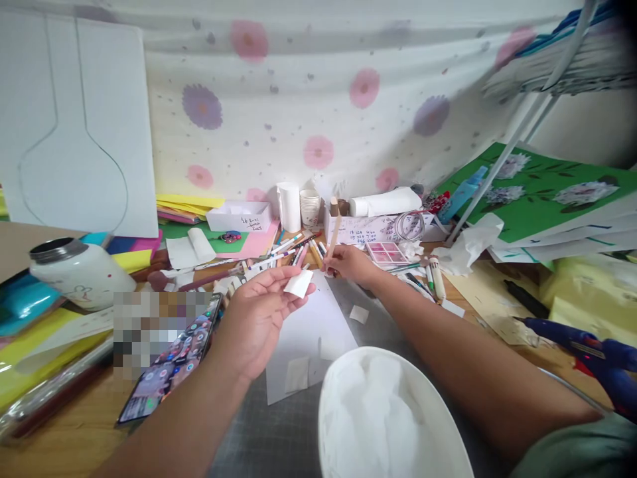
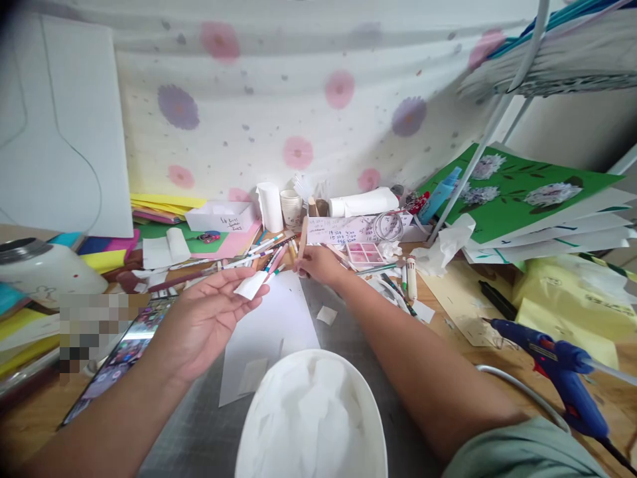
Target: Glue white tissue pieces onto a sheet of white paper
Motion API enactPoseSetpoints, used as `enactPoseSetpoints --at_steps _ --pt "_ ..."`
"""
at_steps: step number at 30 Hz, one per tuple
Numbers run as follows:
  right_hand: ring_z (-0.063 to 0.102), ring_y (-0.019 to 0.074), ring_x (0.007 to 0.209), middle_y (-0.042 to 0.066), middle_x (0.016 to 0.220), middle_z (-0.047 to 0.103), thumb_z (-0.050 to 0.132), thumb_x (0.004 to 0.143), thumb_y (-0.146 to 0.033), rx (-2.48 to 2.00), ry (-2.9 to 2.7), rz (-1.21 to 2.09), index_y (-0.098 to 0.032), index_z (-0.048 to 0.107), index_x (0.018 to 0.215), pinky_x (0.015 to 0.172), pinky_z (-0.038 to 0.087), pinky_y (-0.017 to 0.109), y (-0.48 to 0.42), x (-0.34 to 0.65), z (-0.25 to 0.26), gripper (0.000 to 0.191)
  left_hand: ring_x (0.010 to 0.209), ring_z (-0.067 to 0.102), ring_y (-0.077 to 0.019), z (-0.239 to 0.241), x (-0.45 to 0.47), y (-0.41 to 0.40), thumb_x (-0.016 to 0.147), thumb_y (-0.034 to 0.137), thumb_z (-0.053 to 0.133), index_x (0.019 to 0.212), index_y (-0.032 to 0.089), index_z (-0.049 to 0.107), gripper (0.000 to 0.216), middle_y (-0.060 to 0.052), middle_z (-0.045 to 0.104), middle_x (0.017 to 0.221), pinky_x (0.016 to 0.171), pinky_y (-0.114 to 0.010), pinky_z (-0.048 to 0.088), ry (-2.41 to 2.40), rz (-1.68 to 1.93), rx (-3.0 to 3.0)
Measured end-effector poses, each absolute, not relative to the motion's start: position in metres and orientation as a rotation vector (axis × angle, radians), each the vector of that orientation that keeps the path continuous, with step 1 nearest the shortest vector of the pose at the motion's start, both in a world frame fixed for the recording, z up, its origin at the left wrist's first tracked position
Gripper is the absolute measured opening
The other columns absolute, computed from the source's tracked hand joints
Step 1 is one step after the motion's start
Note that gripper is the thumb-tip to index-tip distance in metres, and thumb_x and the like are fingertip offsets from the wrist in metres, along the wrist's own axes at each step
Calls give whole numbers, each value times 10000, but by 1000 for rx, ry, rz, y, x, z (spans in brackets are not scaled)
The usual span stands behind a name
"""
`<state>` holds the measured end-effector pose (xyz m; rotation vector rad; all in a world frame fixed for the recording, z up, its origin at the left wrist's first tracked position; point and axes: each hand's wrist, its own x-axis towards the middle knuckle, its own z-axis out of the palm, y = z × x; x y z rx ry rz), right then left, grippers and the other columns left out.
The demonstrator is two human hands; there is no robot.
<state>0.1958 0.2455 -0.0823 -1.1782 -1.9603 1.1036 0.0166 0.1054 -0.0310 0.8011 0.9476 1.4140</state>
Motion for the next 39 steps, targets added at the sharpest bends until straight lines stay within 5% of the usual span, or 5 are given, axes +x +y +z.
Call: enactPoseSetpoints --at_steps 11,17,24,32,39 --pt "678 137 717 54 828 743 627 884 -367 -729 -1955 1522 -172 678 828 688 541 268 93 256 11 209 698 686 -174 -33 25 86 697 363 784 725 172 694 213 -47 757 809 692 -293 521 941 1242 1100" --pt "648 197 1057 49 1020 726 625 899 -303 -772 -1893 1388 -211 703 925 906 511 368 41 272 -3 123 880 632 -200 -39 33 78 754 338 732 931 212 740 217 -35 724 951 785 -299 484 959 1199 1383" --pt "663 166 971 27 908 717 650 884 -231 -632 -1692 1165 -211 722 849 868 526 343 35 270 -16 83 850 635 -219 -36 32 68 789 333 687 696 241 691 130 -21 705 852 812 -314 467 1065 1291 1993" --pt "642 184 1082 59 974 732 661 869 -243 -740 -1887 787 -208 714 849 946 510 368 26 267 -15 67 729 652 -221 -51 26 79 811 459 643 799 298 698 170 16 731 836 656 -296 479 1252 1256 2104" --pt "624 192 1120 46 892 742 651 878 -190 -711 -1901 792 -203 722 875 937 508 363 22 268 -16 72 766 675 -217 -40 34 69 796 251 689 700 275 662 102 5 730 774 841 -371 489 1006 1555 2424"
